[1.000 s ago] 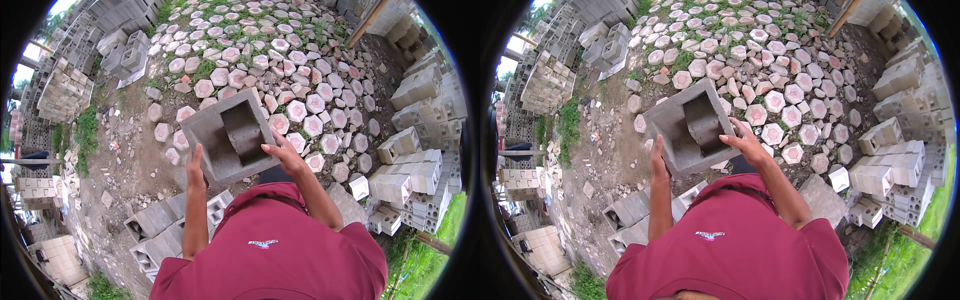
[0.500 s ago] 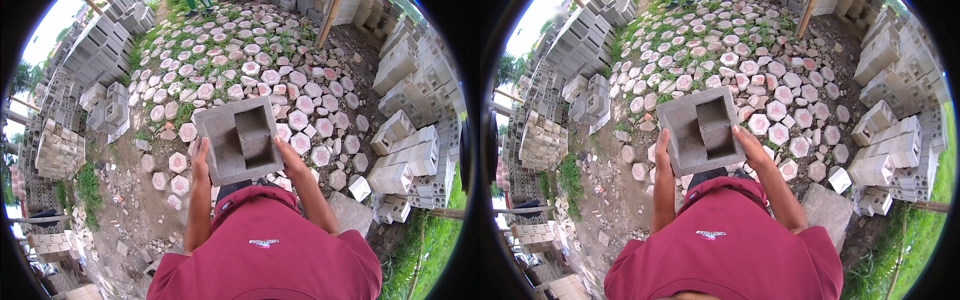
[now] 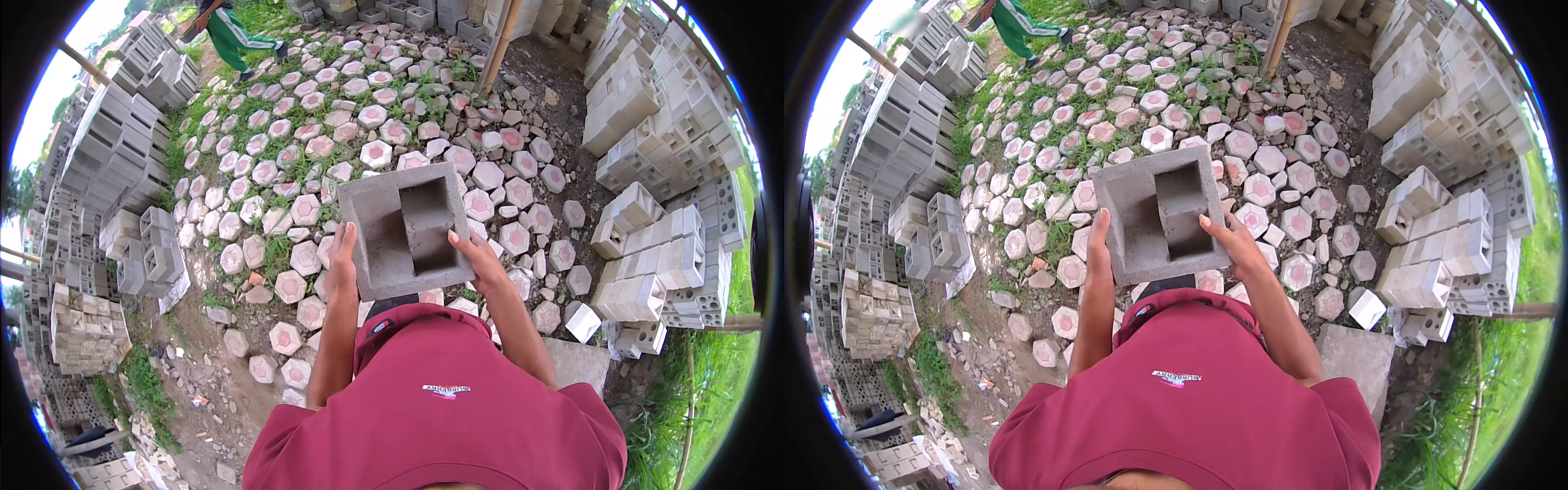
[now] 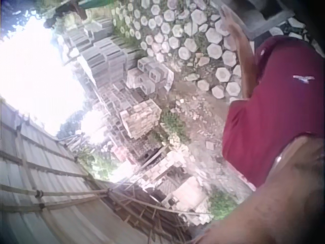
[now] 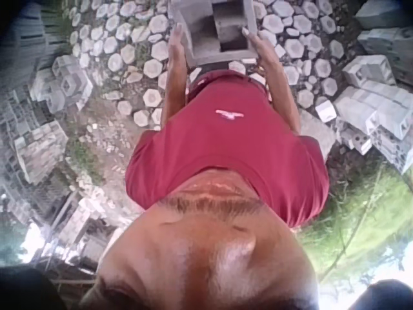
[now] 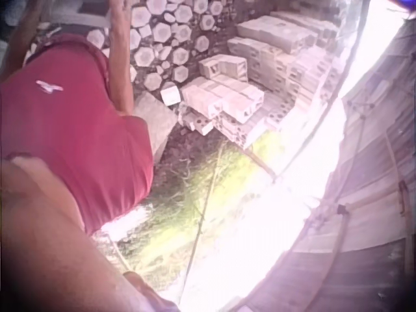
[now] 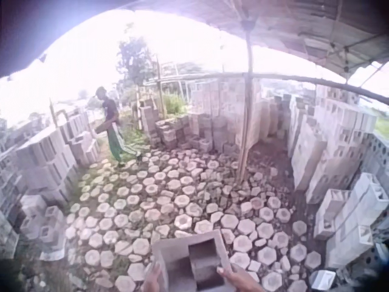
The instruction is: The person picks up decorative concrete blocks one at a time and places them onto a larger organized stack on the ground.
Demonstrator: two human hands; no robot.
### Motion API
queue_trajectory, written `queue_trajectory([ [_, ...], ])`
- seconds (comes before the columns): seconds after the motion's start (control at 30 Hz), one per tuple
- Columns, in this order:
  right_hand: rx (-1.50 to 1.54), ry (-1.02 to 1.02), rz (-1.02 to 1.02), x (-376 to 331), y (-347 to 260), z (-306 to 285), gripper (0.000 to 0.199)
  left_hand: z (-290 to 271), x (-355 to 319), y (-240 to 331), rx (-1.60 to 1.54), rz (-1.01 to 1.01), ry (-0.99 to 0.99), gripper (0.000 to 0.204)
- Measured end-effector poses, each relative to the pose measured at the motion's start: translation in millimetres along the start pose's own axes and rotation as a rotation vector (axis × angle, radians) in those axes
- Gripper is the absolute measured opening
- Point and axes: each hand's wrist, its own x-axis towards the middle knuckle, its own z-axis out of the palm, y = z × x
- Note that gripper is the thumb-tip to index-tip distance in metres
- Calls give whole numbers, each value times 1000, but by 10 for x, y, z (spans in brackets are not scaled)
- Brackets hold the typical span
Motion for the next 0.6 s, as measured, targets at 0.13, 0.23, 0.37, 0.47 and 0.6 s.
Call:
queue_trajectory([
  [0.13,-17,22,1,706,-501,218,64,146,859,320,181,136,100,63],
  [0.23,-32,51,5,1179,-827,301,60,308,1364,696,41,-31,-90,73],
  [0.37,-22,87,22,1701,-1069,360,57,455,1905,967,-109,-91,-79,72],
  [0.47,-17,111,18,2097,-1270,458,53,495,2378,1037,51,-20,13,71],
  [0.6,13,101,53,2714,-1606,471,51,692,2985,1258,204,30,-48,81],
])
